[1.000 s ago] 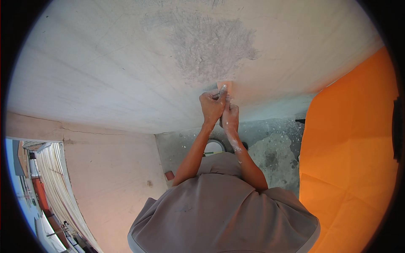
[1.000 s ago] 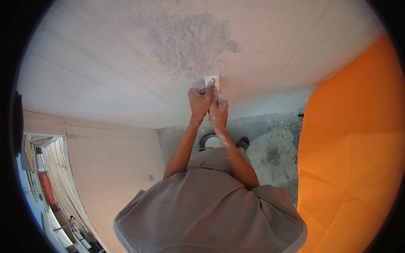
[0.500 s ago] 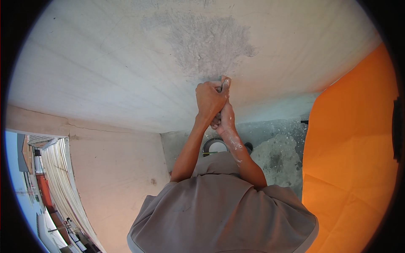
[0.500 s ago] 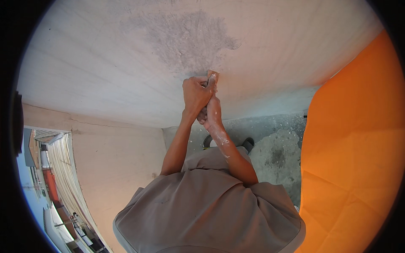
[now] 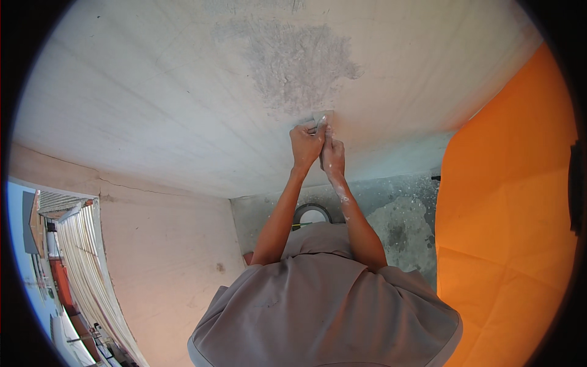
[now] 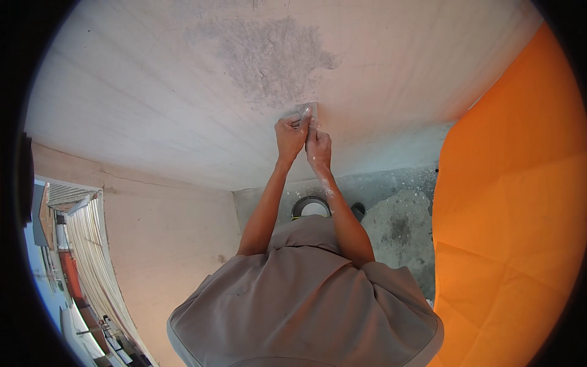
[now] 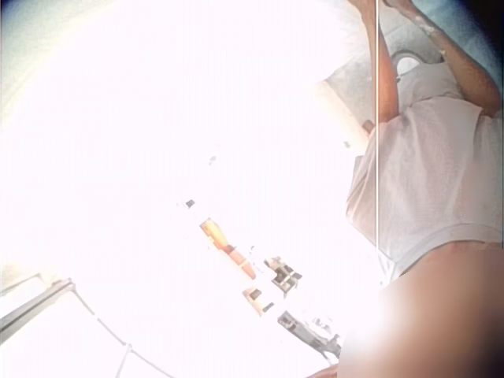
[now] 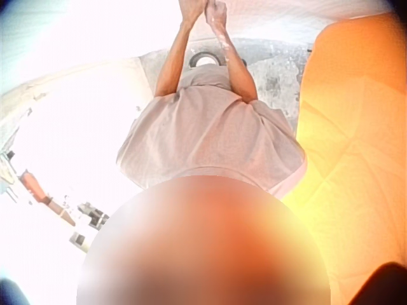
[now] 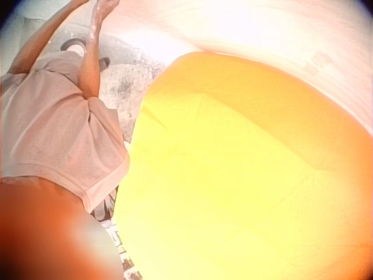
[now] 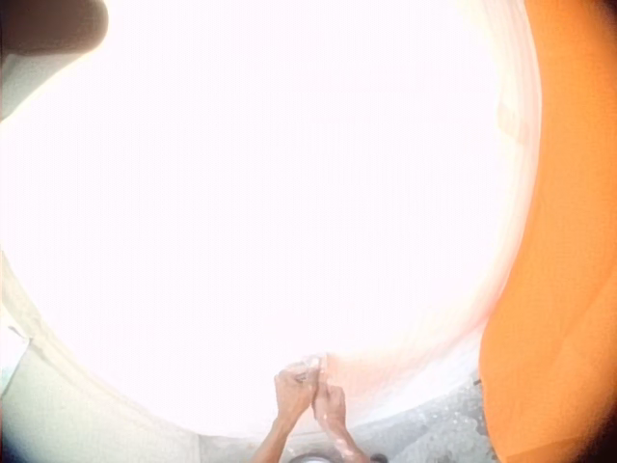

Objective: Scrape and smooth a damaged area on a wall using a putty knife.

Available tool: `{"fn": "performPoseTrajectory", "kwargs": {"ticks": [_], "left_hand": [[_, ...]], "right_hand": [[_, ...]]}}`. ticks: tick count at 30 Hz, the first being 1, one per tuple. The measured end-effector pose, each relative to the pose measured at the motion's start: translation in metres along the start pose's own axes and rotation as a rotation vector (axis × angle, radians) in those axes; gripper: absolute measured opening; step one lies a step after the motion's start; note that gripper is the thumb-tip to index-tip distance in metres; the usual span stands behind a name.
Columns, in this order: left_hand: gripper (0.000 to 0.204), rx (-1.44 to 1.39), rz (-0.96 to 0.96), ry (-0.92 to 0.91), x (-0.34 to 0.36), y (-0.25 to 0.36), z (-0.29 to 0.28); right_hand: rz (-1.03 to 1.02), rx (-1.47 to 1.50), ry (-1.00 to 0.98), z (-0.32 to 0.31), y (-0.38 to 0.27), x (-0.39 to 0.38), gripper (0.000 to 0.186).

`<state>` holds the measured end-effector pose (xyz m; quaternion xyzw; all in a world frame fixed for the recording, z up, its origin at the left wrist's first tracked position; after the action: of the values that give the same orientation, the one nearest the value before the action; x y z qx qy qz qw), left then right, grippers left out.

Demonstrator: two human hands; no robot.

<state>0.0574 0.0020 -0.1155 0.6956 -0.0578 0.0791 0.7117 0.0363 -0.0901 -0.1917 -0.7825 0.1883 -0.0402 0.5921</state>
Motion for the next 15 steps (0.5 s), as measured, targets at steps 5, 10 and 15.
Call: {"fn": "performPoseTrajectory", "kwargs": {"ticks": [5, 10, 15], "left_hand": [[0.037, -0.023, 0.017, 0.074, 0.005, -0.011, -0.006], [0.038, 0.163, 0.044, -0.033, 0.006, 0.024, -0.007], [0.039, 0.368, -0.006, -0.094, 0.014, 0.054, -0.010]], "right_hand": [[0.102, 0.081, -0.038, 0.007, -0.009, -0.015, 0.082], [0.206, 0.476, -0.195, 0.023, -0.019, -0.028, 0.071], [0.394, 0.795, -0.357, 0.029, -0.051, -0.044, 0.056]]}}
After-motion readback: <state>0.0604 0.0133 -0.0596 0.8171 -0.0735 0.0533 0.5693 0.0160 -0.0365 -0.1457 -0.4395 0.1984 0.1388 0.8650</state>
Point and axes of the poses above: each hand's wrist, its own x-axis towards the middle knuckle, its own z-axis out of the palm, y = z × x, the point moved 4 cm from there along x, towards the middle knuckle, and after that the axes turned 14 degrees about -x, right-handed, at the moved point
